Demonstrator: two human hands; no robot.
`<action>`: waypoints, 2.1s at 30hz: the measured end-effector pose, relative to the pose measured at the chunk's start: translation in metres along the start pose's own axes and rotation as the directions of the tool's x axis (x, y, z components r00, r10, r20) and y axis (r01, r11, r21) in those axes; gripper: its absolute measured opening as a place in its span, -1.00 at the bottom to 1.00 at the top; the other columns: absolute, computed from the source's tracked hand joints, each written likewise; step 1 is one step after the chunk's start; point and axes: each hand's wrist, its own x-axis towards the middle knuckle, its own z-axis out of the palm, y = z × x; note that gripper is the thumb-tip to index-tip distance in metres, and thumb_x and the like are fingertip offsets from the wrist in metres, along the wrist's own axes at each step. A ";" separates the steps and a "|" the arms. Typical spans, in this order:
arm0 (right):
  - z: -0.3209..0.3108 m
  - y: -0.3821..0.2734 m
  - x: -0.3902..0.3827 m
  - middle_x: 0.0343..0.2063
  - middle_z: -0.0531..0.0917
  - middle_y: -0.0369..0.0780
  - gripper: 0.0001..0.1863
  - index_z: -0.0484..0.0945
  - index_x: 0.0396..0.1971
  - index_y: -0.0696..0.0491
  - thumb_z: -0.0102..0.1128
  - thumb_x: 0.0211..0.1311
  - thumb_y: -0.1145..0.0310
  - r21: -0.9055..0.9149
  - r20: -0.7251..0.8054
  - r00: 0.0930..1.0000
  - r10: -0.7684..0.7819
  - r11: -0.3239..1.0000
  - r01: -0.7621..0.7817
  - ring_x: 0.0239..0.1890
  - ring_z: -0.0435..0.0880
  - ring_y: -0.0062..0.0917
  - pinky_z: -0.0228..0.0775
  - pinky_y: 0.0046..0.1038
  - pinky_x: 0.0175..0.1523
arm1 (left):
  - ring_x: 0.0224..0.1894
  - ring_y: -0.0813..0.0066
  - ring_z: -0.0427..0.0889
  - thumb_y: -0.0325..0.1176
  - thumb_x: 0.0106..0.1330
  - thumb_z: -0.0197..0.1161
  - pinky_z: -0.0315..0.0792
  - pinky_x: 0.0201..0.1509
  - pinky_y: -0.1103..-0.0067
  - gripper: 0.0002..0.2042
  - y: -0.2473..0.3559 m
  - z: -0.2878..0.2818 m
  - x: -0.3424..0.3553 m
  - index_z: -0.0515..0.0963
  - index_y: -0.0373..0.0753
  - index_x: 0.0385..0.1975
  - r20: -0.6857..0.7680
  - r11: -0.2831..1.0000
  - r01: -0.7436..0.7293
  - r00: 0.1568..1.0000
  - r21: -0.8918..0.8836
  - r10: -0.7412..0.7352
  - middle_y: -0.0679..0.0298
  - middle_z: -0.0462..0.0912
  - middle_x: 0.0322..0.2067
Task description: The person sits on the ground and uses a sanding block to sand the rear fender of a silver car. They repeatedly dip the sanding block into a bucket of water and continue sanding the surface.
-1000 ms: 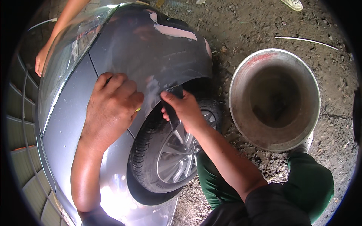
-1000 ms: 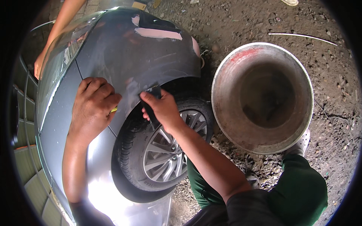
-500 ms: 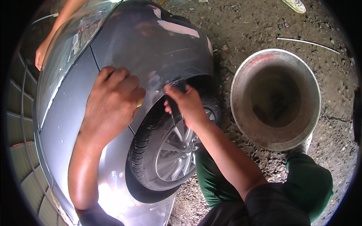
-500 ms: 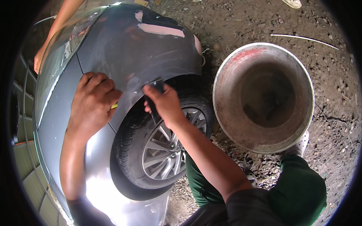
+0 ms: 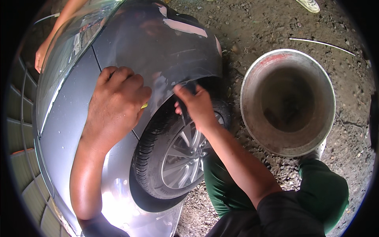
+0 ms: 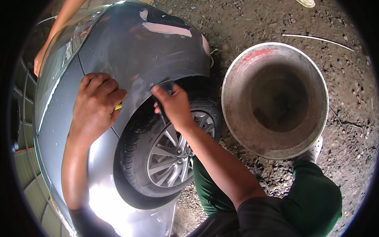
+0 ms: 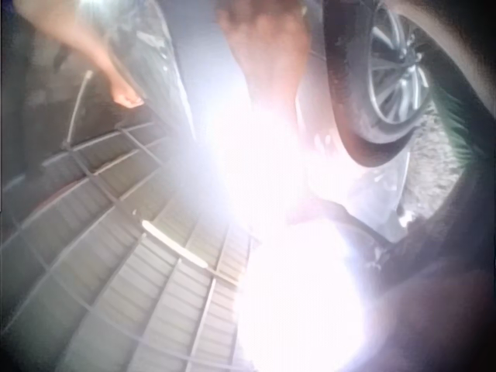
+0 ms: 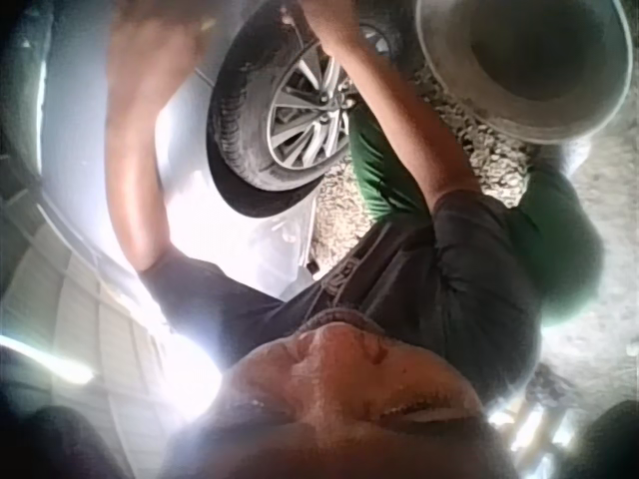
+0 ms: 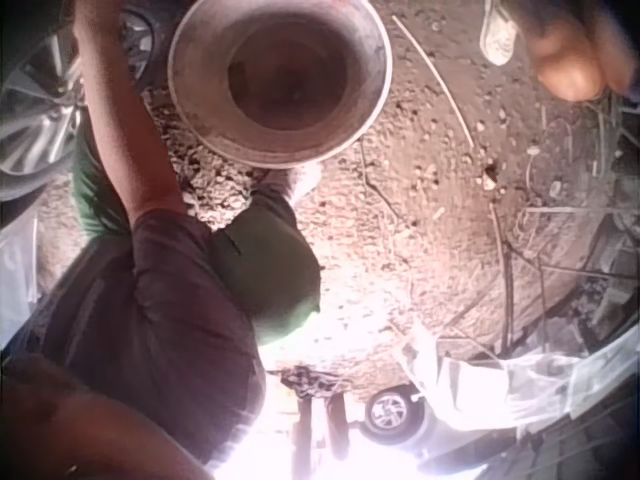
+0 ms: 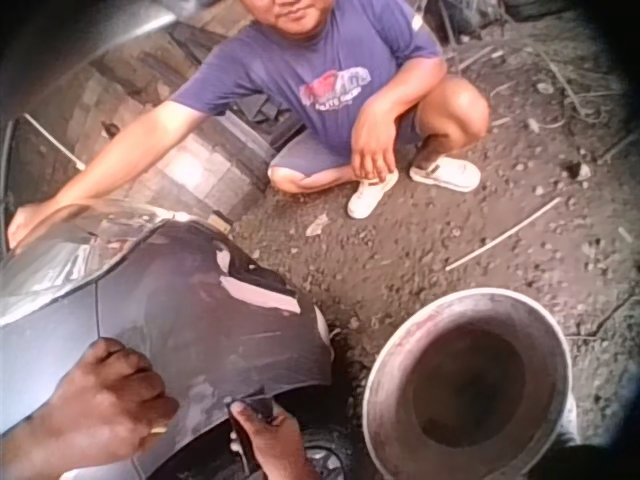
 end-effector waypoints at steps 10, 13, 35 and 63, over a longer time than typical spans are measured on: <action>-0.002 -0.003 0.011 -0.47 0.70 -0.30 -0.70 0.69 -0.14 0.08 0.56 0.41 0.18 0.063 -0.026 0.998 0.054 0.997 -0.052 -0.52 0.68 -0.65 0.58 -0.52 -0.44 | 0.05 0.27 0.66 -0.50 -0.11 0.54 0.45 0.31 0.27 -0.69 -0.002 0.000 0.001 0.81 -0.17 -0.27 0.009 1.000 -0.003 1.000 0.002 0.003 0.33 0.72 -0.25; 0.024 -0.012 -0.015 -0.42 0.72 -0.28 -0.77 0.68 -0.14 0.15 0.45 0.49 0.28 -0.013 0.080 0.991 0.109 0.994 -0.108 -0.55 0.65 -0.63 0.57 -0.51 -0.46 | 0.06 0.27 0.66 -0.50 -0.09 0.54 0.45 0.30 0.26 -0.69 -0.002 0.004 0.001 0.81 -0.17 -0.26 0.014 1.000 0.002 1.000 -0.009 -0.002 0.33 0.71 -0.25; 0.028 -0.029 0.005 -0.48 0.69 -0.28 -0.76 0.68 -0.22 0.17 0.52 0.42 0.30 -0.134 0.015 0.999 0.048 0.990 -0.045 -0.62 0.63 -0.62 0.50 -0.54 -0.53 | 0.07 0.30 0.64 -0.48 0.04 0.48 0.46 0.16 0.34 -0.76 -0.015 0.001 0.002 0.77 -0.15 -0.25 -0.127 0.980 0.107 0.988 0.168 -0.086 0.37 0.76 -0.14; 0.000 -0.028 0.025 -0.53 0.70 -0.27 -0.73 0.64 -0.26 0.18 0.48 0.44 0.28 -0.123 -0.093 0.996 -0.011 0.992 -0.001 -0.65 0.61 -0.62 0.47 -0.52 -0.58 | 0.08 0.29 0.63 -0.54 -0.08 0.54 0.45 0.23 0.30 -0.68 -0.007 -0.003 0.000 0.78 -0.14 -0.25 -0.062 0.980 0.132 0.990 0.148 -0.124 0.34 0.71 -0.18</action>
